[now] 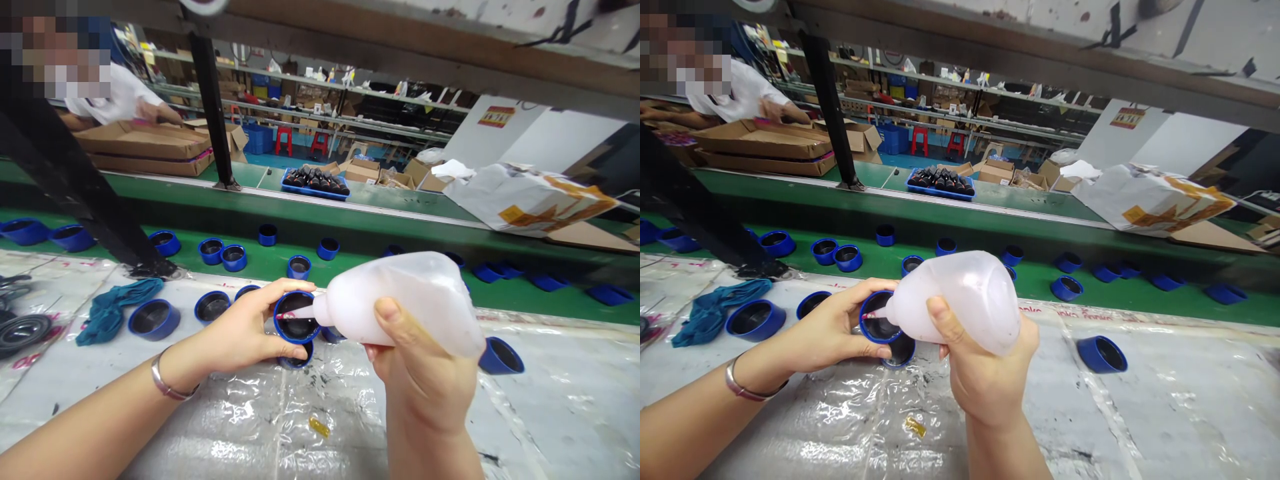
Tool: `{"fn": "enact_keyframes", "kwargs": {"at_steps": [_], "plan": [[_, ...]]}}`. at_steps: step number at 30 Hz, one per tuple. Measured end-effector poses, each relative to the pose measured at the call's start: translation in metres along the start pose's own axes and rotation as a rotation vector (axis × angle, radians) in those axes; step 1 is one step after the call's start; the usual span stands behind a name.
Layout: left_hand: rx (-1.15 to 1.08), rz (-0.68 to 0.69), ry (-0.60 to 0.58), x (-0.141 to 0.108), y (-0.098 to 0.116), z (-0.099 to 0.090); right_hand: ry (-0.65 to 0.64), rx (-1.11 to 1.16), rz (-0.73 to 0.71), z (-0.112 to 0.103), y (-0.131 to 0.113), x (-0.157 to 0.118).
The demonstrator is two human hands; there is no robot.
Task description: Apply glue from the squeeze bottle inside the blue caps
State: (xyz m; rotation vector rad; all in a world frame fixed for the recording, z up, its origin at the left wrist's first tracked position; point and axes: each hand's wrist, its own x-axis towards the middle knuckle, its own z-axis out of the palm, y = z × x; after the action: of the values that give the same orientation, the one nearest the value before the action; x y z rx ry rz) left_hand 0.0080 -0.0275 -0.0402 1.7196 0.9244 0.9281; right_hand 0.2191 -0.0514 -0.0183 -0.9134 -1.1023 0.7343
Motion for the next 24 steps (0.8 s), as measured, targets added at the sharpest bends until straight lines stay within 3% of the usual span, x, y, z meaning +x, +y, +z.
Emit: {"fn": "enact_keyframes", "kwargs": {"at_steps": [24], "plan": [[-0.086,-0.197,-0.028,-0.0004,0.0013,0.0034,0.141,0.003,0.005,0.0030,0.0023,0.0062]]}}
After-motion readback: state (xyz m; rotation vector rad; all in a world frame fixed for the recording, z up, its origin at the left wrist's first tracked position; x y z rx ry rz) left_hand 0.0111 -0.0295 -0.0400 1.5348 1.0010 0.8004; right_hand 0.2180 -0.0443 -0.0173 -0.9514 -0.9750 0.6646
